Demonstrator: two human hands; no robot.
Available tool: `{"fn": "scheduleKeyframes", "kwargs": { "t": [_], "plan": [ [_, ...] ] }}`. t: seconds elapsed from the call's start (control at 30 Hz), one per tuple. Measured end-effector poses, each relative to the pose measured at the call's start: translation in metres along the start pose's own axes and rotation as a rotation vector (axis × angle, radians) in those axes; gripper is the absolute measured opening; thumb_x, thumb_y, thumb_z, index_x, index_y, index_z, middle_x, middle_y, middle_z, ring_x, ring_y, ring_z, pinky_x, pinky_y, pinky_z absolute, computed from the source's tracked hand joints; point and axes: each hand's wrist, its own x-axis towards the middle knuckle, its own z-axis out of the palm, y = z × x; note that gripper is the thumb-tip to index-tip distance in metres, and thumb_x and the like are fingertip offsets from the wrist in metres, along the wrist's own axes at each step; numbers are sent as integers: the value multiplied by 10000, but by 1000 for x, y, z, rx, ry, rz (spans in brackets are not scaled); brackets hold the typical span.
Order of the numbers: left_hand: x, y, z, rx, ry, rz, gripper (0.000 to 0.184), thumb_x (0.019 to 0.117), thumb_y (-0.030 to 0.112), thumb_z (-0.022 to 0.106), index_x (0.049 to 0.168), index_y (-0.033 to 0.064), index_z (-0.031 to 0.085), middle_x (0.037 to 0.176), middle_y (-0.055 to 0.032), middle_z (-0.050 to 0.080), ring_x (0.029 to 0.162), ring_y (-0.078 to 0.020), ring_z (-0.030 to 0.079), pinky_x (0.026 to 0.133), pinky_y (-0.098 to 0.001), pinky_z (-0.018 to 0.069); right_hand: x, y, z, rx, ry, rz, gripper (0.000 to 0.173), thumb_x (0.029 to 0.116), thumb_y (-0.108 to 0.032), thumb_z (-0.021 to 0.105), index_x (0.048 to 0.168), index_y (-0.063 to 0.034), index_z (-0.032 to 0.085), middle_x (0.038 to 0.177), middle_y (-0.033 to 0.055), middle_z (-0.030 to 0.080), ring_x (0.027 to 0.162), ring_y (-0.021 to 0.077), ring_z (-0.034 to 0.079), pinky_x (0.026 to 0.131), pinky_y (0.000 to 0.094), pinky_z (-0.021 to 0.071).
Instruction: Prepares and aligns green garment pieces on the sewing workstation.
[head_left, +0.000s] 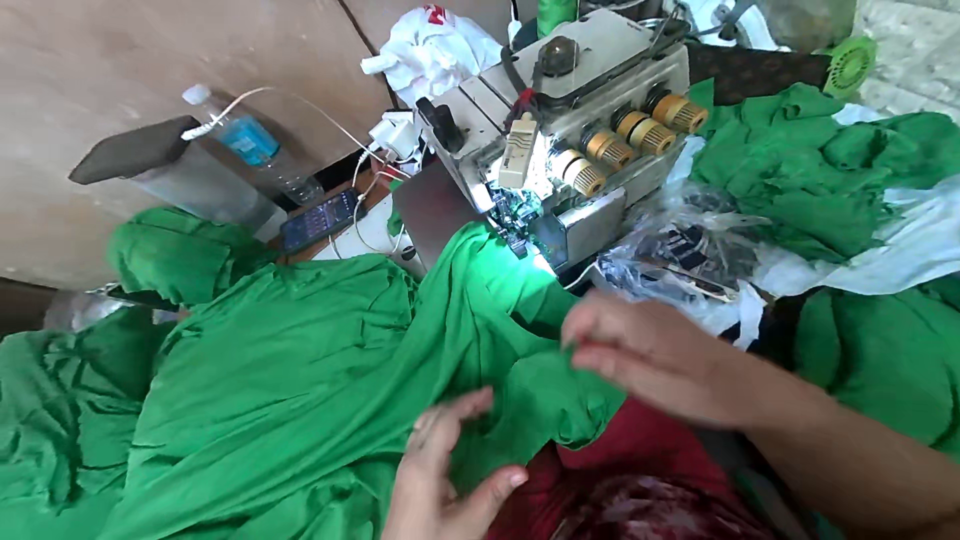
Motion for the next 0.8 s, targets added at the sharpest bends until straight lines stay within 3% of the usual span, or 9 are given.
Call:
{"fn": "scheduleKeyframes", "kwargs": {
  "t": [0.07, 0.1, 0.17, 0.23, 0.37, 0.47, 0.53, 0.7, 0.8],
  "plan": [
    [11, 8, 8, -22, 55, 100, 640, 877, 603, 699, 1307, 131, 654, 1322, 2, 670, 1263, -71, 574, 1057, -291, 473, 3, -7, 21, -2, -86, -166, 248, 1091, -227, 460, 1042, -51, 628, 813, 39, 651, 727, 60, 626, 667, 199, 524],
    [16, 11, 13, -104, 78, 139, 561, 868, 606, 710, 1229, 178, 685, 1304, 57, 669, 1276, -53, 563, 1079, -277, 462, 5, -10, 28, 22, -103, -218, 241, 1093, -213, 459, 1033, -50, 626, 797, 46, 645, 722, 74, 623, 667, 202, 514],
    [24, 16, 24, -289, 154, 205, 263, 890, 448, 764, 957, 204, 696, 1123, 119, 689, 1203, -25, 597, 1063, -241, 487, 9, -13, 34, 81, -80, -254, 232, 1089, -197, 472, 1029, -37, 629, 786, 44, 636, 718, 57, 611, 677, 176, 503],
    [29, 16, 30, -359, 241, 260, 158, 928, 311, 753, 870, 188, 672, 1002, 115, 684, 1127, -24, 619, 1032, -222, 492, 7, -11, 37, 149, -1, -219, 273, 1071, -289, 529, 1083, -35, 628, 811, 22, 639, 749, 10, 606, 712, 135, 505],
    [29, 13, 30, -280, 380, 292, 99, 946, 271, 736, 905, 182, 718, 1030, 113, 691, 1181, -48, 600, 1078, -233, 458, -8, 4, 51, 91, 28, -99, 716, 918, -607, 646, 1352, -41, 580, 1139, 61, 680, 1077, 76, 608, 933, 228, 503],
    [29, 13, 33, -149, 406, 305, 150, 979, 308, 693, 931, 172, 732, 1052, 103, 699, 1219, -62, 580, 1108, -252, 429, -14, 14, 65, 14, 123, -114, 316, 979, -386, 643, 1047, -85, 709, 1076, 14, 718, 1120, 74, 610, 1010, 219, 458],
    [29, 12, 34, -73, 395, 300, 229, 1016, 350, 627, 944, 163, 738, 1074, 91, 706, 1235, -68, 573, 1114, -263, 417, -14, 15, 64, 2, 166, -127, 221, 993, -269, 625, 851, -103, 655, 967, 0, 703, 1052, 64, 616, 976, 196, 456],
    [24, 11, 25, -119, 306, 266, 352, 1080, 340, 497, 896, 122, 701, 1350, 3, 674, 1335, -122, 558, 1132, -298, 440, -10, 13, 49, -12, 178, -122, 235, 927, -309, 716, 813, -141, 597, 890, -29, 662, 977, 43, 605, 906, 198, 462],
    [22, 12, 19, -267, 237, 221, 347, 1073, 307, 522, 919, 71, 724, 1360, -51, 674, 1294, -153, 616, 1101, -309, 510, -8, 14, 37, -46, 205, -162, 193, 956, -315, 706, 893, -153, 622, 949, -34, 669, 1008, 29, 607, 926, 192, 472]
  ]
}}
